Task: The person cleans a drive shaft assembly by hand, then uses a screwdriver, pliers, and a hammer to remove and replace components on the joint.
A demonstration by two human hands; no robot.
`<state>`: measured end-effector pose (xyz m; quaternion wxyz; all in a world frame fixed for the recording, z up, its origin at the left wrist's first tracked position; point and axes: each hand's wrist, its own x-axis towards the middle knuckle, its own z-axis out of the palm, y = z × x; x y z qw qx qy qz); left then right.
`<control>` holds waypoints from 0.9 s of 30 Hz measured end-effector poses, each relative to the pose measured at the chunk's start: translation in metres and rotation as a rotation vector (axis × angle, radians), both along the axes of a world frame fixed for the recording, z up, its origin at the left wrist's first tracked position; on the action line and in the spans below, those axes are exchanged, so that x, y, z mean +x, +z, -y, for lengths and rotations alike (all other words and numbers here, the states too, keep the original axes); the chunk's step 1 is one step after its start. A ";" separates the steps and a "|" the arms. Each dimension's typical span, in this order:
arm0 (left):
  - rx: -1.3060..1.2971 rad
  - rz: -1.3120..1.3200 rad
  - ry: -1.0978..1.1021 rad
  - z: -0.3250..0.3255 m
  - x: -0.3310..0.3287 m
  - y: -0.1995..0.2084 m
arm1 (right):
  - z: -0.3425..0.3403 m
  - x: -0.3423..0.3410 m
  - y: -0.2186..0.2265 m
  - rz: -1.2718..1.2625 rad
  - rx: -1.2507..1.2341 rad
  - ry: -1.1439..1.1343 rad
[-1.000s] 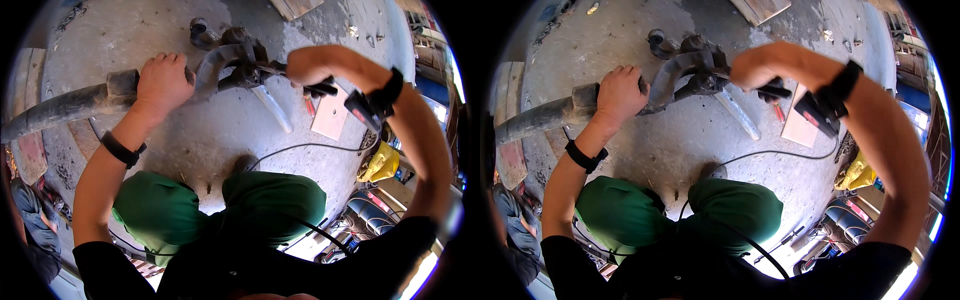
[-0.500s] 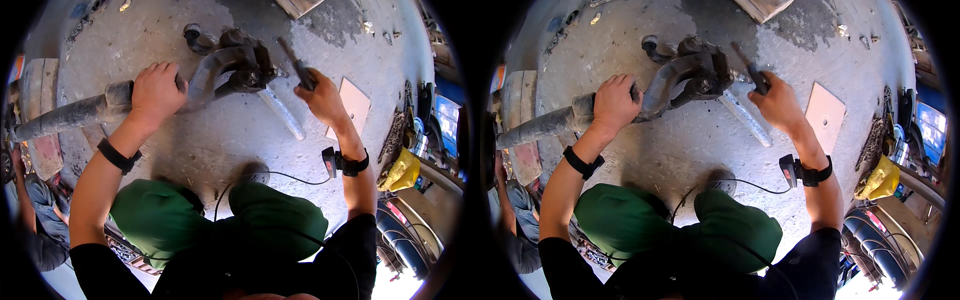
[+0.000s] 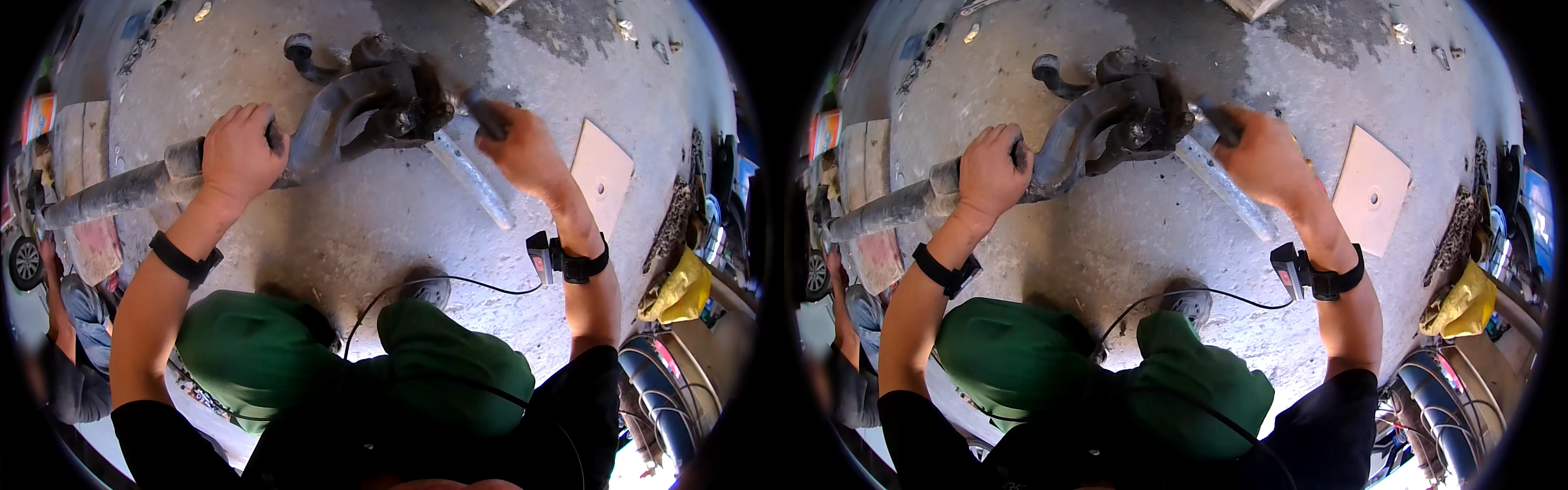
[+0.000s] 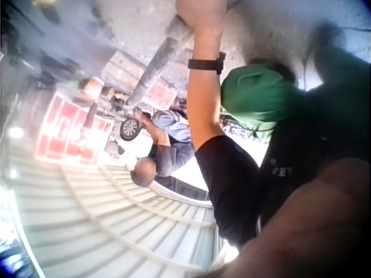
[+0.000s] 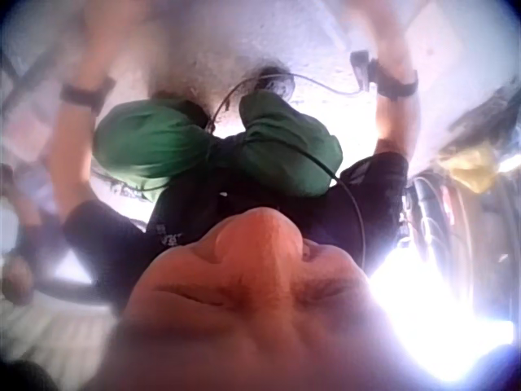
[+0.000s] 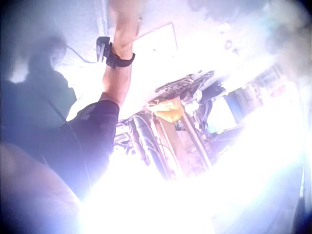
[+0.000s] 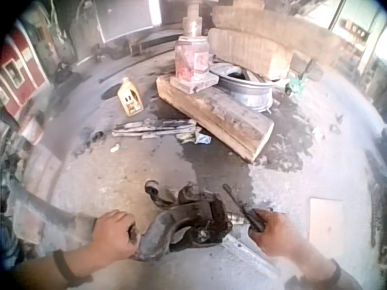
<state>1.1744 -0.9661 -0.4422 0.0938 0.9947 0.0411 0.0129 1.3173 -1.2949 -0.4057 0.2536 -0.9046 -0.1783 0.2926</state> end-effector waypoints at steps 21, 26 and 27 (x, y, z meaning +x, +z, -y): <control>-0.013 0.010 -0.015 0.000 0.003 0.000 | 0.005 0.010 -0.002 0.033 -0.071 0.182; -0.025 0.015 -0.019 0.001 0.003 0.000 | 0.000 -0.001 0.009 -0.077 -0.027 0.154; -0.028 0.015 -0.020 0.001 0.002 0.000 | 0.000 -0.006 0.010 -0.100 0.005 0.264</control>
